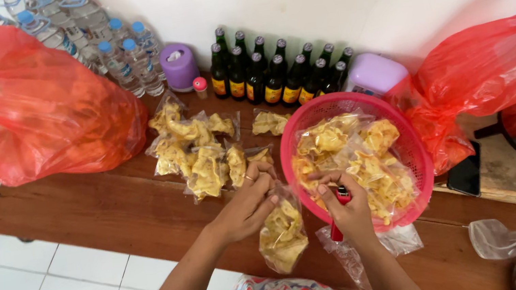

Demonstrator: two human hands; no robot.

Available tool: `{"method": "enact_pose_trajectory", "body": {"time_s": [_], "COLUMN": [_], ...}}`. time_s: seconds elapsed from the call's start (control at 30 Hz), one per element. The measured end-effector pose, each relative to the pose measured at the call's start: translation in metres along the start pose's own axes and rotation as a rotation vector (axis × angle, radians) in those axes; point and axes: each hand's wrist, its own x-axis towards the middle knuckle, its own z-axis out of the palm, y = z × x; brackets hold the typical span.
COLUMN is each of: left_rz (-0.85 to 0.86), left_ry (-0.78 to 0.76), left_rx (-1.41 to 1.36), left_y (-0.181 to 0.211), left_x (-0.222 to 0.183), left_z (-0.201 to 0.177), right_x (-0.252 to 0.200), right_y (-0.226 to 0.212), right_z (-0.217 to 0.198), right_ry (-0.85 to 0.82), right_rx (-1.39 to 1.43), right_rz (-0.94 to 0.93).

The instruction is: The person places yellow fried snacks into small clear plastic bags and seals each bag using a red handheld heat sealer. Sealed bags are placed on the table while additional snacks are taken from a pink basket.

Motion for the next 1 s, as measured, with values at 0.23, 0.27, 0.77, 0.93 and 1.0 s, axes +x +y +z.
{"method": "enact_pose_trajectory", "body": {"time_s": [0.23,0.27,0.77,0.93,1.0], "left_rz": [-0.054,-0.071,-0.54,-0.632,-0.625], "left_ry": [0.098,0.132,0.637,0.674,0.627], "left_rx": [-0.105,-0.132,-0.115,-0.399,-0.431], "left_y": [-0.052,-0.063,-0.198,-0.229,-0.238], "left_x": [-0.048,-0.054,-0.151,-0.163,-0.169], "left_z": [0.001,0.003,0.083,0.087,0.088], "right_x": [-0.003,-0.005,-0.024,-0.029,-0.032], "right_y": [0.049,0.058,0.204,0.235,0.244], "right_z": [0.04,0.044,0.087,0.081,0.078], "right_ry": [-0.175,-0.172,0.006,-0.065,-0.084], "right_rx": [0.099,0.133,-0.365,-0.295,-0.246], "right_rz": [0.413,0.4,0.081,0.141,0.105]}}
